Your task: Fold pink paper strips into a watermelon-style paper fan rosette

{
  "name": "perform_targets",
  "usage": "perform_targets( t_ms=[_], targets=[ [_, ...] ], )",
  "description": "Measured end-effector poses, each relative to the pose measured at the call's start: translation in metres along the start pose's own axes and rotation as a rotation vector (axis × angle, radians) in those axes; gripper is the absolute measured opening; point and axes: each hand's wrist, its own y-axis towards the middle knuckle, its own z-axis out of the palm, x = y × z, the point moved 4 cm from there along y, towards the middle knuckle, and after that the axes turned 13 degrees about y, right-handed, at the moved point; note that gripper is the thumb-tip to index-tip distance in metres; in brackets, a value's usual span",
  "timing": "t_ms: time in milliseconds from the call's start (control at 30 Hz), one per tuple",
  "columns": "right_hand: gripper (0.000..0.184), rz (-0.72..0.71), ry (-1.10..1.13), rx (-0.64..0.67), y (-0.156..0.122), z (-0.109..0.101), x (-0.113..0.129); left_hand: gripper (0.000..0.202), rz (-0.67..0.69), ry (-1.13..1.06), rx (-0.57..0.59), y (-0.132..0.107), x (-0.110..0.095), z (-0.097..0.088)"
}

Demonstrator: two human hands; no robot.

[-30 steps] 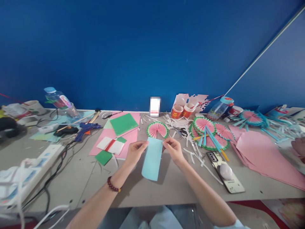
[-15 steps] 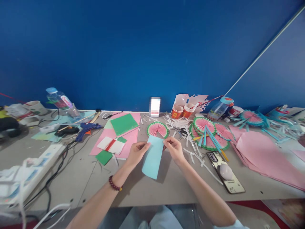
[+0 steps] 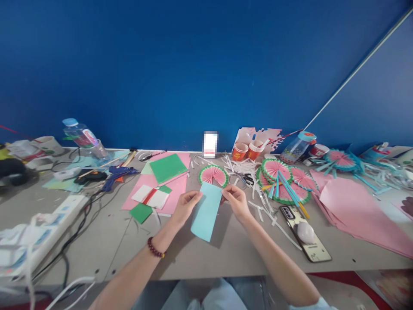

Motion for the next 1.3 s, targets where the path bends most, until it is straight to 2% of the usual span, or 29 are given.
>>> perform_targets(
  t_ms=[233,367,467,667,833,1000,1133,1300],
  targets=[
    [0.026,0.092,0.004,0.061,0.001,0.003,-0.007,0.040,-0.010,0.024,-0.054,-0.001,-0.002,-0.001],
    [0.024,0.088,0.028,0.042,0.000,0.004,-0.009,0.045,0.053,0.082,-0.091,-0.002,-0.008,-0.002],
    [0.026,0.074,0.056,0.011,0.001,0.002,-0.010,0.049,0.051,0.110,-0.092,-0.003,-0.010,-0.002],
    [0.026,0.044,0.067,-0.032,0.005,-0.004,-0.008,0.037,-0.159,0.050,0.158,-0.004,-0.001,0.011],
    [0.025,0.039,0.067,-0.084,0.005,-0.007,-0.005,0.031,-0.211,0.103,0.240,-0.004,0.006,0.016],
    [0.027,0.042,0.045,-0.086,0.005,-0.007,-0.007,0.032,-0.241,0.078,0.208,-0.004,0.007,0.015],
    [0.030,0.049,0.054,-0.010,0.005,0.000,-0.006,0.034,-0.270,-0.007,0.171,-0.003,0.008,0.014],
    [0.035,0.055,-0.017,0.157,-0.005,0.014,-0.008,0.037,-0.213,-0.213,-0.035,0.002,0.008,0.004]
  ],
)
